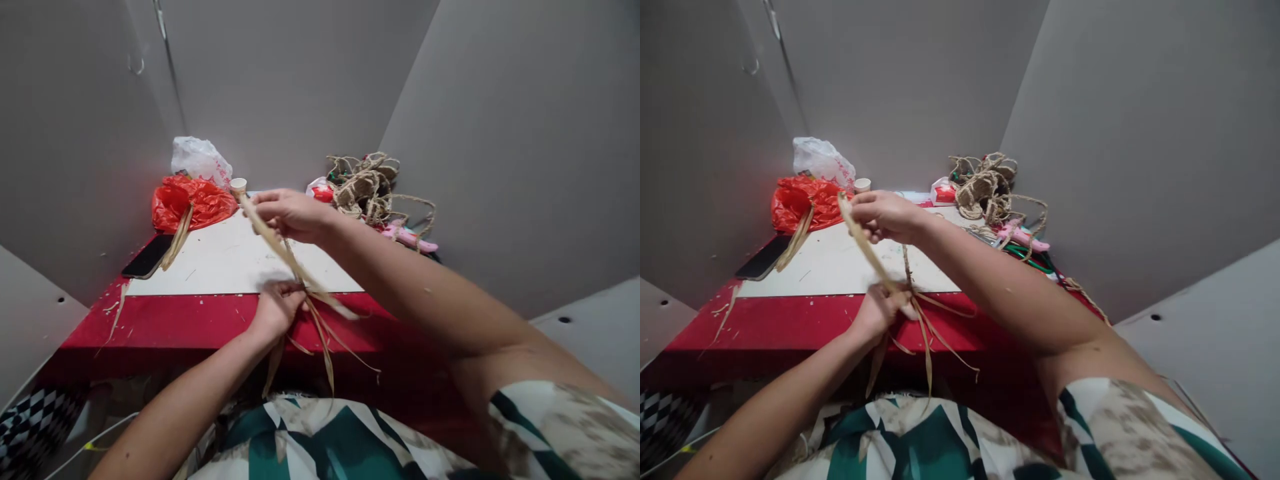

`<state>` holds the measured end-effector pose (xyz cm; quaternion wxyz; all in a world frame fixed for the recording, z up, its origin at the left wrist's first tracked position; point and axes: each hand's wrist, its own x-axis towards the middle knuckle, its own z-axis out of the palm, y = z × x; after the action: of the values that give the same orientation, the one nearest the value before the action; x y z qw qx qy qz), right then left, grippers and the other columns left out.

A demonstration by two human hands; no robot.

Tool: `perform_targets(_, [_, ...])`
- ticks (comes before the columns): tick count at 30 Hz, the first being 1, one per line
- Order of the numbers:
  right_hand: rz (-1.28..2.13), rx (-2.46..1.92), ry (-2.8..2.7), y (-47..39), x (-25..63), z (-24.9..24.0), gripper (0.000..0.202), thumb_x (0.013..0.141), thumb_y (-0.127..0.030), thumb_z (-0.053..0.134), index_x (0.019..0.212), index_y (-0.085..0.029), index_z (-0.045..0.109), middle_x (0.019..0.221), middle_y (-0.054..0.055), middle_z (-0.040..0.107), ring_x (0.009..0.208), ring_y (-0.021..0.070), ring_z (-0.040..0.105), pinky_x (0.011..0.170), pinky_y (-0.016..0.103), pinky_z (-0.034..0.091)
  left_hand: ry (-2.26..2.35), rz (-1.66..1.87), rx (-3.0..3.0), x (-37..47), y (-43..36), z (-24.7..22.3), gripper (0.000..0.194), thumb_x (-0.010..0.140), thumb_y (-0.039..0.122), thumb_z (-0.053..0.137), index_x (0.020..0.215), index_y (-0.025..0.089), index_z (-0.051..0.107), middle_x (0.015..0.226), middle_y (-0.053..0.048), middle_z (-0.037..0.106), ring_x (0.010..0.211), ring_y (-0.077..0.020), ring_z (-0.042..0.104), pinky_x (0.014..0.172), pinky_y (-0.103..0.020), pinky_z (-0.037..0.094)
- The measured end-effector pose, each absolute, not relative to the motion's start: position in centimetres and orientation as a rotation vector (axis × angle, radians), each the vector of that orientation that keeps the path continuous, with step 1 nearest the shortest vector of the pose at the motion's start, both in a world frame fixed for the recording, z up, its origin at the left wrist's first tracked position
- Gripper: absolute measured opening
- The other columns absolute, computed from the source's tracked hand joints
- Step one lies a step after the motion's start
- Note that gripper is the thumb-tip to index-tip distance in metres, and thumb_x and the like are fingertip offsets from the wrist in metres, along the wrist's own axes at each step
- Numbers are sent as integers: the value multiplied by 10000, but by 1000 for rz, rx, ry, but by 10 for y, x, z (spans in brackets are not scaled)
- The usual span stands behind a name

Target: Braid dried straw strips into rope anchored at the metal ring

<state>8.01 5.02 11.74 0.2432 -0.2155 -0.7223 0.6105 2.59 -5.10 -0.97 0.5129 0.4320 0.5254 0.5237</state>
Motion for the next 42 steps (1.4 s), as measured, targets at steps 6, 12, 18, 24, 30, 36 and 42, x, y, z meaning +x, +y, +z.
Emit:
perform_targets(6, [1694, -794, -2026, 16, 170, 89, 149, 717, -207, 659, 773, -141, 537, 562, -36, 560, 433, 50, 476, 404, 155, 368, 1255, 1243, 995, 26, -53, -6, 87, 687, 216, 610, 652, 138, 625, 500, 28, 556, 359, -37, 331, 390, -191, 235])
perform_targets(12, [1612, -1012, -1994, -29, 195, 35, 194, 763, -307, 608, 752, -157, 485, 559, -37, 534, 446, 78, 490, 446, 196, 398, 1275, 1270, 984, 32, -54, -5, 81, 671, 208, 624, 698, 156, 568, 488, 50, 562, 347, -34, 340, 387, -176, 219])
perform_targets(18, [922, -1079, -2130, -49, 186, 9, 159, 769, -197, 536, 629, -157, 471, 568, -18, 487, 522, 75, 427, 509, 202, 314, 1296, 1361, 1052, 40, -54, -10, 124, 685, 239, 636, 727, 159, 551, 462, 69, 524, 357, -41, 357, 394, -160, 251])
perform_targets(24, [628, -1018, -2141, -51, 173, -7, 100, 742, -137, 504, 650, -161, 473, 586, -11, 523, 529, 81, 427, 536, 214, 291, 1267, 1490, 1036, 45, -54, -13, 136, 671, 246, 636, 719, 161, 541, 503, 47, 556, 426, -88, 495, 444, -184, 375])
perform_targets(30, [802, -1008, -2004, -49, 172, -9, 178, 794, -213, 480, 623, -167, 470, 547, -18, 496, 505, 80, 426, 505, 201, 293, 1306, 1564, 1009, 45, -58, -12, 123, 701, 244, 623, 741, 170, 535, 523, 54, 560, 429, -69, 463, 456, -171, 368])
perform_targets(36, [455, -1164, -2073, -60, 171, -15, 104, 781, -203, 506, 684, -168, 500, 564, 8, 544, 497, 99, 448, 520, 230, 278, 1297, 1560, 1057, 47, -55, -15, 118, 713, 248, 610, 750, 171, 529, 519, 56, 546, 426, -72, 469, 432, -168, 351])
perform_targets(42, [709, -1022, -1951, -67, 161, -23, 132, 775, -201, 517, 654, -166, 479, 568, -7, 528, 509, 85, 461, 510, 204, 310, 1330, 1540, 1169, 48, -56, -16, 132, 759, 284, 581, 797, 183, 505, 526, 52, 558, 418, -90, 499, 421, -182, 385])
